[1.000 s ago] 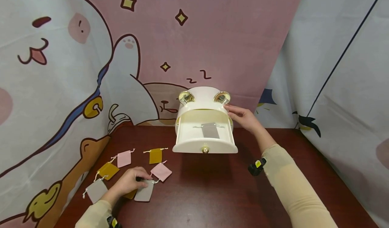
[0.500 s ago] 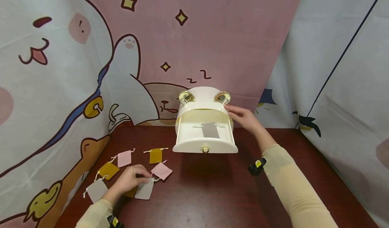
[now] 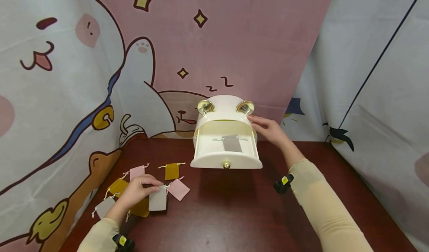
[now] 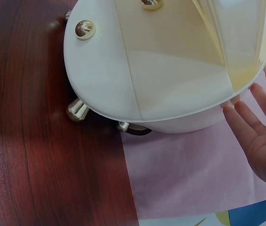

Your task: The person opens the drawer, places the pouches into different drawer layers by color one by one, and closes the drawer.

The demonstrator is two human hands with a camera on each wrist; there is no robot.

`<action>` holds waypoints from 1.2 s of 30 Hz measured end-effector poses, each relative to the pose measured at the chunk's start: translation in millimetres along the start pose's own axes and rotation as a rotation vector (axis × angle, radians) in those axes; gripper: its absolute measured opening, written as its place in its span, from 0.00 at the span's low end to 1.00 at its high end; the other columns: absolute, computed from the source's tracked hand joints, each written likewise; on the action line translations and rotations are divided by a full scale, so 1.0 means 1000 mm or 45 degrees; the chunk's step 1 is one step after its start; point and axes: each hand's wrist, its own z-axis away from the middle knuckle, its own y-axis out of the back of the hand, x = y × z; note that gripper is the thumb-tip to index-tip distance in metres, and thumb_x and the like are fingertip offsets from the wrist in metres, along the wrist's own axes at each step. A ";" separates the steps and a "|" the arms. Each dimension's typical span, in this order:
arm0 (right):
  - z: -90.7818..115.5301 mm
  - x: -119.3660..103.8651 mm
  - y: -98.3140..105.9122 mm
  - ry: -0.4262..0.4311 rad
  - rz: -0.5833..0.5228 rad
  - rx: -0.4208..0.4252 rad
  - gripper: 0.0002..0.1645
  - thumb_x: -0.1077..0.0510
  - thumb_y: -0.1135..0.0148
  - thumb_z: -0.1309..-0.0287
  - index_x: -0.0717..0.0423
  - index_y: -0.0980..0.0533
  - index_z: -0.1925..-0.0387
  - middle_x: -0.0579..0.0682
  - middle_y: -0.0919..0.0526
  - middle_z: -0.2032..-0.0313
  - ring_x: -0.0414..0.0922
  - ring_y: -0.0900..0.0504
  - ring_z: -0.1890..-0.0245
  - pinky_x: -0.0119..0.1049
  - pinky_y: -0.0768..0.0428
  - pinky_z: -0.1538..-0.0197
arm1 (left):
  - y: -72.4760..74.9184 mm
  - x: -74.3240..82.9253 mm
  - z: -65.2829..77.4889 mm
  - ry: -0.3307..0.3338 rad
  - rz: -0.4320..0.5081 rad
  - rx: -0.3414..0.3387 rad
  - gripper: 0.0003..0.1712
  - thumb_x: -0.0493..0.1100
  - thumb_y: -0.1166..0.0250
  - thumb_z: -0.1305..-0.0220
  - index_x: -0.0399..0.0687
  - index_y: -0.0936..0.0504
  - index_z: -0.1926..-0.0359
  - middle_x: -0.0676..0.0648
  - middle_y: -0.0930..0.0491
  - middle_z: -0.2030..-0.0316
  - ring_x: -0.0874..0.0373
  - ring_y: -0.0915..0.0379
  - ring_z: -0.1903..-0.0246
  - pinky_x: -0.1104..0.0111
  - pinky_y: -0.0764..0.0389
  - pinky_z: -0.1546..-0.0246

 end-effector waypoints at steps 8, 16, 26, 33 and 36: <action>0.000 0.000 0.000 -0.005 0.007 0.003 0.29 0.49 0.40 0.31 0.51 0.29 0.32 0.54 0.36 0.28 0.54 0.42 0.28 0.57 0.37 0.32 | 0.009 0.013 -0.010 -0.046 -0.095 0.134 0.09 0.30 0.27 0.46 0.43 0.10 0.63 0.51 0.14 0.67 0.61 0.21 0.65 0.72 0.20 0.63; 0.001 -0.001 -0.001 -0.018 -0.008 -0.009 0.29 0.49 0.40 0.31 0.50 0.29 0.32 0.53 0.36 0.28 0.54 0.41 0.28 0.57 0.37 0.33 | 0.018 0.038 -0.030 0.046 -0.105 0.174 0.08 0.32 0.27 0.45 0.45 0.09 0.63 0.50 0.16 0.65 0.60 0.22 0.64 0.70 0.18 0.66; 0.002 -0.002 -0.001 -0.016 -0.008 -0.003 0.29 0.50 0.39 0.32 0.49 0.29 0.32 0.53 0.36 0.29 0.53 0.41 0.28 0.56 0.36 0.33 | 0.035 0.075 -0.065 0.023 -0.123 0.208 0.09 0.36 0.28 0.42 0.47 0.09 0.59 0.49 0.16 0.62 0.56 0.24 0.62 0.71 0.19 0.66; 0.001 -0.001 0.000 -0.013 -0.021 -0.007 0.29 0.50 0.39 0.32 0.50 0.29 0.32 0.53 0.35 0.29 0.53 0.40 0.28 0.56 0.35 0.33 | 0.042 0.105 -0.091 -0.041 -0.112 0.236 0.08 0.36 0.27 0.42 0.46 0.09 0.60 0.48 0.16 0.61 0.55 0.24 0.63 0.72 0.20 0.69; 0.001 -0.001 0.000 -0.006 -0.008 -0.005 0.29 0.50 0.39 0.32 0.50 0.29 0.32 0.54 0.36 0.29 0.54 0.40 0.28 0.56 0.35 0.33 | 0.042 0.119 -0.101 -0.073 -0.113 0.245 0.08 0.36 0.27 0.41 0.46 0.09 0.60 0.49 0.16 0.61 0.56 0.24 0.63 0.72 0.22 0.68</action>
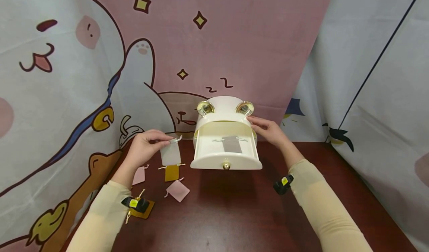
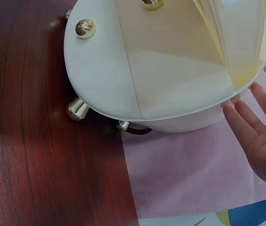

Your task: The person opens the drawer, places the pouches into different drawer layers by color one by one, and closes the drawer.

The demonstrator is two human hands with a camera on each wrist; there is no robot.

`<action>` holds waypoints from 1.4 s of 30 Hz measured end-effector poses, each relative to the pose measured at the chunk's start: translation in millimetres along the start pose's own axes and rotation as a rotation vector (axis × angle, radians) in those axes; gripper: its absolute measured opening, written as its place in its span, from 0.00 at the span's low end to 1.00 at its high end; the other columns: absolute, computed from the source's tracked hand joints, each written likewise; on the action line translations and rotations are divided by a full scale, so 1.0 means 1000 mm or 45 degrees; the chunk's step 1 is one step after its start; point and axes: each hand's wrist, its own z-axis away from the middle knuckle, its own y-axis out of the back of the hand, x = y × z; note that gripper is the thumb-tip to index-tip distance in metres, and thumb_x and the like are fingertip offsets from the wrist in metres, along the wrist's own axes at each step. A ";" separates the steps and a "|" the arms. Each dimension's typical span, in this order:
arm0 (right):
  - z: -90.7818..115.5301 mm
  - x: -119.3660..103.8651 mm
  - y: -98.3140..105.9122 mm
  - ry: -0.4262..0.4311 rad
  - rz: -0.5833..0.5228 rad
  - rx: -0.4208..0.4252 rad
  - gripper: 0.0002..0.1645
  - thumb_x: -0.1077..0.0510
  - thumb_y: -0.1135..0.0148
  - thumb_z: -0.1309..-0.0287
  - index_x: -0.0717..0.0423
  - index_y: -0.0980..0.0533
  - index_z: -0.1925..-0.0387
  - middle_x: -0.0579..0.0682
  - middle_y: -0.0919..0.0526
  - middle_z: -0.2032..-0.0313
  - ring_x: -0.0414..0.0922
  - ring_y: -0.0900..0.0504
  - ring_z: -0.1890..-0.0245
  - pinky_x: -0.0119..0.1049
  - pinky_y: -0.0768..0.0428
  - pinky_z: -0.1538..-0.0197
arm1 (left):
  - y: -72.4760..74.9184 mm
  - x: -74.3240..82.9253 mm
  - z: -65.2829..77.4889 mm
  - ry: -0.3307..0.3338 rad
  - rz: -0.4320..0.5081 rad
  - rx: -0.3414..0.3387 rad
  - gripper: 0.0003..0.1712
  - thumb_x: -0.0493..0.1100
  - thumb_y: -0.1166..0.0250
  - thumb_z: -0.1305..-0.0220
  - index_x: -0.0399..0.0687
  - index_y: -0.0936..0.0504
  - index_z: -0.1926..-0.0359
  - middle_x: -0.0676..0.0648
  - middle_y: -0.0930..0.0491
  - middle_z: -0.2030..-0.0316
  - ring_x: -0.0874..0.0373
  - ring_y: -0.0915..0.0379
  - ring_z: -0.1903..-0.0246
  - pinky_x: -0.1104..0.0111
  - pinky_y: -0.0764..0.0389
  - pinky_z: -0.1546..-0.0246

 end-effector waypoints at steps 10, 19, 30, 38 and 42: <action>0.000 0.000 -0.002 0.017 -0.004 0.008 0.28 0.52 0.39 0.31 0.52 0.29 0.32 0.55 0.35 0.29 0.55 0.40 0.28 0.56 0.35 0.33 | -0.012 0.037 -0.034 -0.030 0.020 -0.034 0.08 0.37 0.28 0.40 0.46 0.09 0.59 0.48 0.16 0.63 0.55 0.24 0.64 0.69 0.21 0.68; 0.002 -0.003 -0.001 0.001 -0.002 0.010 0.28 0.52 0.39 0.31 0.52 0.28 0.33 0.55 0.35 0.29 0.55 0.40 0.28 0.56 0.35 0.33 | -0.024 0.058 -0.058 0.013 0.090 -0.039 0.08 0.38 0.28 0.40 0.44 0.10 0.59 0.46 0.16 0.59 0.54 0.20 0.63 0.64 0.15 0.69; 0.010 -0.025 0.000 -0.003 0.003 -0.020 0.28 0.59 0.42 0.30 0.61 0.32 0.32 0.62 0.39 0.29 0.61 0.42 0.28 0.60 0.37 0.34 | -0.048 0.073 -0.076 -0.015 0.110 -0.064 0.08 0.38 0.28 0.40 0.45 0.09 0.59 0.47 0.14 0.61 0.55 0.20 0.61 0.63 0.17 0.61; 0.002 -0.003 -0.001 0.013 0.031 0.012 0.28 0.52 0.40 0.31 0.53 0.29 0.32 0.56 0.36 0.29 0.56 0.40 0.28 0.56 0.35 0.33 | -0.065 0.079 -0.083 0.000 0.081 -0.103 0.07 0.38 0.27 0.41 0.45 0.09 0.60 0.48 0.15 0.62 0.56 0.21 0.62 0.64 0.18 0.62; 0.003 -0.005 -0.001 0.010 0.009 0.015 0.28 0.53 0.40 0.31 0.53 0.29 0.33 0.56 0.35 0.29 0.55 0.40 0.28 0.56 0.36 0.33 | -0.074 0.078 -0.085 0.015 0.092 -0.120 0.07 0.37 0.27 0.42 0.45 0.09 0.61 0.48 0.14 0.63 0.57 0.20 0.62 0.65 0.19 0.61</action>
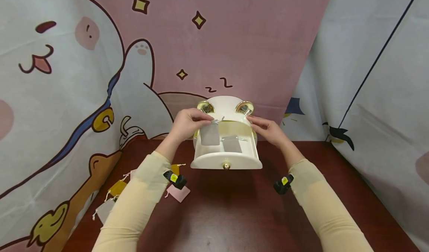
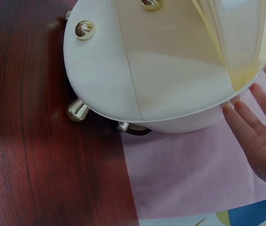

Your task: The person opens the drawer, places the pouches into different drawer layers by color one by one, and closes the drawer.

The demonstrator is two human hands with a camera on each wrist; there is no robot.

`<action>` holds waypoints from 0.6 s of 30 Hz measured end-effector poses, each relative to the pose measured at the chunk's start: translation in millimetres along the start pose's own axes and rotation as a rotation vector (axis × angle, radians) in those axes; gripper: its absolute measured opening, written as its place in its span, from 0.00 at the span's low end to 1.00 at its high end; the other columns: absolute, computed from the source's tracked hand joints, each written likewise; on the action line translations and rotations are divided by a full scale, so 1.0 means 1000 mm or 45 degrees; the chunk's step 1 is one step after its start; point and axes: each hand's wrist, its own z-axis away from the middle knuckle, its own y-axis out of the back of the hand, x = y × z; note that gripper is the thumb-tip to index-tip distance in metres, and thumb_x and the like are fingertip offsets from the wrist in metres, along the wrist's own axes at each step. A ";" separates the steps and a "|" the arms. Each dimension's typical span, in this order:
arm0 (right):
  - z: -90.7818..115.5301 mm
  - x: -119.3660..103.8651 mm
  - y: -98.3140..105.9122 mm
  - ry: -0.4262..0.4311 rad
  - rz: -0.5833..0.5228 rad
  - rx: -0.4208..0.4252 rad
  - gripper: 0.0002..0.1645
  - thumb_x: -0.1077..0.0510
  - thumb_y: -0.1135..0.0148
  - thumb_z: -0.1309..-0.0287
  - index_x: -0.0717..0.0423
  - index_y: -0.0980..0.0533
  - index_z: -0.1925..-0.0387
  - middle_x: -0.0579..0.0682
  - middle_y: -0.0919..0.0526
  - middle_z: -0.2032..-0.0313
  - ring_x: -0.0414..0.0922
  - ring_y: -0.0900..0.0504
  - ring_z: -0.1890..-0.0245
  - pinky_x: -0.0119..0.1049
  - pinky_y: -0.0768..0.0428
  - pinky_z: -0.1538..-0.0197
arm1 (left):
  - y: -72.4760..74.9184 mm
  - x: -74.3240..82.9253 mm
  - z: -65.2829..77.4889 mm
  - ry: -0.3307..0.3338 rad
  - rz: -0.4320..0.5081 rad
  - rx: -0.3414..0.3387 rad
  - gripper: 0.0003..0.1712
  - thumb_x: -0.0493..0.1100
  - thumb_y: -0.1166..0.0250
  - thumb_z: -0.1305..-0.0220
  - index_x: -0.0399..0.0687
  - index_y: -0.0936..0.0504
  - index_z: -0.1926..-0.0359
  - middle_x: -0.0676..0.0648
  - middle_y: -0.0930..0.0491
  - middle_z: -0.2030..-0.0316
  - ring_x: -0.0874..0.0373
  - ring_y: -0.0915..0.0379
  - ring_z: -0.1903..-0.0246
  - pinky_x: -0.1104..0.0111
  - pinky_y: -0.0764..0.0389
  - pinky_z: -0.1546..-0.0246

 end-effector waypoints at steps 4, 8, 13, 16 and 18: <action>0.007 -0.021 0.000 -0.002 0.008 -0.024 0.27 0.58 0.41 0.30 0.60 0.31 0.32 0.61 0.37 0.29 0.60 0.41 0.29 0.59 0.37 0.33 | -0.010 -0.004 -0.001 -0.011 -0.019 -0.031 0.06 0.37 0.27 0.42 0.46 0.09 0.62 0.50 0.13 0.64 0.58 0.20 0.62 0.66 0.19 0.62; 0.011 -0.030 0.001 0.008 0.024 -0.036 0.27 0.60 0.42 0.30 0.63 0.32 0.33 0.64 0.37 0.30 0.62 0.41 0.29 0.59 0.36 0.34 | -0.021 -0.007 0.000 -0.019 -0.051 -0.059 0.07 0.37 0.28 0.40 0.45 0.10 0.59 0.49 0.14 0.60 0.56 0.21 0.58 0.67 0.19 0.58; 0.003 -0.009 0.001 0.014 0.033 -0.018 0.28 0.55 0.40 0.30 0.55 0.29 0.32 0.58 0.36 0.29 0.57 0.40 0.29 0.57 0.36 0.33 | -0.027 -0.013 0.002 -0.035 -0.081 -0.072 0.12 0.36 0.31 0.37 0.45 0.12 0.52 0.47 0.16 0.53 0.53 0.22 0.51 0.67 0.20 0.52; -0.001 0.002 0.000 0.009 0.037 -0.003 0.28 0.52 0.39 0.31 0.52 0.28 0.32 0.55 0.35 0.29 0.54 0.40 0.28 0.55 0.36 0.32 | -0.025 -0.016 0.004 -0.033 -0.093 -0.069 0.13 0.38 0.31 0.37 0.45 0.13 0.51 0.46 0.16 0.54 0.53 0.21 0.53 0.66 0.19 0.53; -0.002 0.005 0.000 0.014 0.036 -0.001 0.28 0.51 0.39 0.31 0.51 0.29 0.32 0.55 0.35 0.29 0.54 0.40 0.28 0.56 0.36 0.33 | -0.022 -0.018 0.006 -0.034 -0.089 -0.070 0.14 0.38 0.31 0.36 0.45 0.13 0.50 0.47 0.16 0.55 0.53 0.20 0.54 0.64 0.19 0.54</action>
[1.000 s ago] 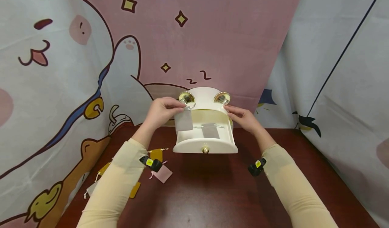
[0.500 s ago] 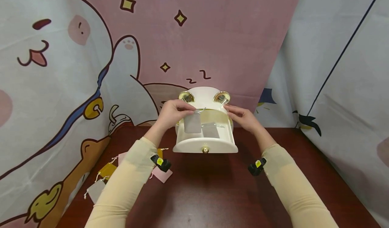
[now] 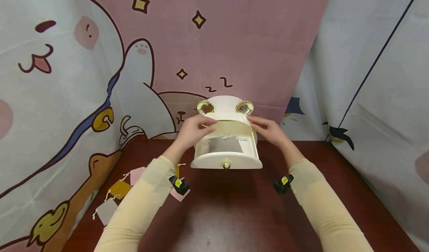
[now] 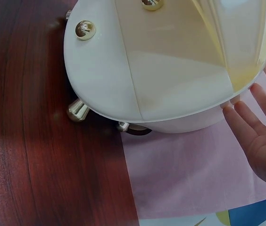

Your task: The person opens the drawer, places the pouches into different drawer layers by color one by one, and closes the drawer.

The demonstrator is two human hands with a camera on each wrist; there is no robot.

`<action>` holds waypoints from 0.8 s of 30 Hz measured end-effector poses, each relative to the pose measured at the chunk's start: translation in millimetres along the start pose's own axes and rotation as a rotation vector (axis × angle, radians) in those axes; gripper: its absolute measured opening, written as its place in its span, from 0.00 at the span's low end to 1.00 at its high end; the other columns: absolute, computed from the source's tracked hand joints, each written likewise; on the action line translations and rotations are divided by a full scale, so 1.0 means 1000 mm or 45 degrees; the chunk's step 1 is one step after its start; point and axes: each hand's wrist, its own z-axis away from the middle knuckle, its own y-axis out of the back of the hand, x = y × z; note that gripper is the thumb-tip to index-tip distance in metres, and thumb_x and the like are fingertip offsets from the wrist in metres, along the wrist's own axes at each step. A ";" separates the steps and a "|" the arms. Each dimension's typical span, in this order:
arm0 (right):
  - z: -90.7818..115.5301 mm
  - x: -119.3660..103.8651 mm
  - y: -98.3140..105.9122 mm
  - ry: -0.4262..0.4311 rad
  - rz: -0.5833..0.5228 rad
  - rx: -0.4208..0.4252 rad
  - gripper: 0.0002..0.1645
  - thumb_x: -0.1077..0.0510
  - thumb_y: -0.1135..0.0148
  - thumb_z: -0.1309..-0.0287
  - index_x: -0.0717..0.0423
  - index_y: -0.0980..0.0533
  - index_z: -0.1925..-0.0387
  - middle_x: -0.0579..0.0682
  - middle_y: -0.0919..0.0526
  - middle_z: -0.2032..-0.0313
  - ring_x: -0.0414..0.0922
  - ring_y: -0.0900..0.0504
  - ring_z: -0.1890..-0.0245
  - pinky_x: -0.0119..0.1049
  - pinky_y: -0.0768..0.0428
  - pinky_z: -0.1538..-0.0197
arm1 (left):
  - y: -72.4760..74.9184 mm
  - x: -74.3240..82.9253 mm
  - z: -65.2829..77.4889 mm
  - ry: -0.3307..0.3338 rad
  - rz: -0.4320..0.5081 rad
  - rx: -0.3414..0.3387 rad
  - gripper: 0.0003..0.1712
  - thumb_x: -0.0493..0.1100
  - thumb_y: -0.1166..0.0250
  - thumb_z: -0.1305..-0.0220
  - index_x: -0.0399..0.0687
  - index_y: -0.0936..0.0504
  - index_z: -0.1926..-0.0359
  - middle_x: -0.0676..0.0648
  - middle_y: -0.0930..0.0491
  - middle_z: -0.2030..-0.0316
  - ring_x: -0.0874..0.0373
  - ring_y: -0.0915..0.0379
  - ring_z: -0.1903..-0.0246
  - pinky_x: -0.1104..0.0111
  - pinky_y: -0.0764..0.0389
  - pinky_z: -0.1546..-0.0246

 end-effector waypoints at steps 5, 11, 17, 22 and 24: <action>-0.001 0.001 0.000 0.005 -0.013 0.000 0.28 0.51 0.39 0.32 0.51 0.28 0.32 0.55 0.35 0.29 0.55 0.40 0.28 0.56 0.36 0.33 | 0.008 -0.007 0.008 0.019 -0.004 -0.020 0.14 0.39 0.32 0.35 0.45 0.14 0.48 0.47 0.15 0.55 0.54 0.21 0.54 0.62 0.20 0.53; -0.001 0.000 -0.001 0.029 -0.006 0.004 0.28 0.52 0.39 0.31 0.53 0.28 0.33 0.55 0.34 0.30 0.54 0.40 0.28 0.56 0.36 0.32 | 0.015 -0.017 0.020 0.093 0.018 -0.064 0.15 0.41 0.32 0.34 0.46 0.15 0.47 0.47 0.16 0.52 0.53 0.22 0.53 0.56 0.21 0.48; 0.001 -0.002 0.000 0.006 -0.007 0.008 0.29 0.50 0.39 0.32 0.50 0.29 0.32 0.53 0.34 0.29 0.52 0.40 0.28 0.54 0.36 0.33 | 0.023 -0.030 0.034 0.099 0.078 -0.066 0.17 0.43 0.32 0.35 0.46 0.15 0.46 0.47 0.16 0.51 0.52 0.21 0.51 0.56 0.21 0.47; 0.000 -0.001 0.000 -0.003 -0.011 0.002 0.29 0.50 0.39 0.32 0.51 0.29 0.32 0.53 0.35 0.29 0.53 0.41 0.28 0.55 0.36 0.32 | 0.032 -0.042 0.047 0.119 0.145 -0.052 0.21 0.45 0.30 0.36 0.45 0.17 0.44 0.46 0.17 0.49 0.51 0.21 0.50 0.54 0.20 0.50; 0.000 0.000 0.000 0.000 -0.017 0.000 0.29 0.51 0.39 0.32 0.51 0.29 0.32 0.54 0.35 0.29 0.53 0.41 0.28 0.55 0.37 0.32 | 0.035 -0.048 0.053 0.120 0.158 -0.050 0.21 0.46 0.31 0.36 0.45 0.18 0.43 0.45 0.17 0.49 0.50 0.21 0.50 0.54 0.19 0.50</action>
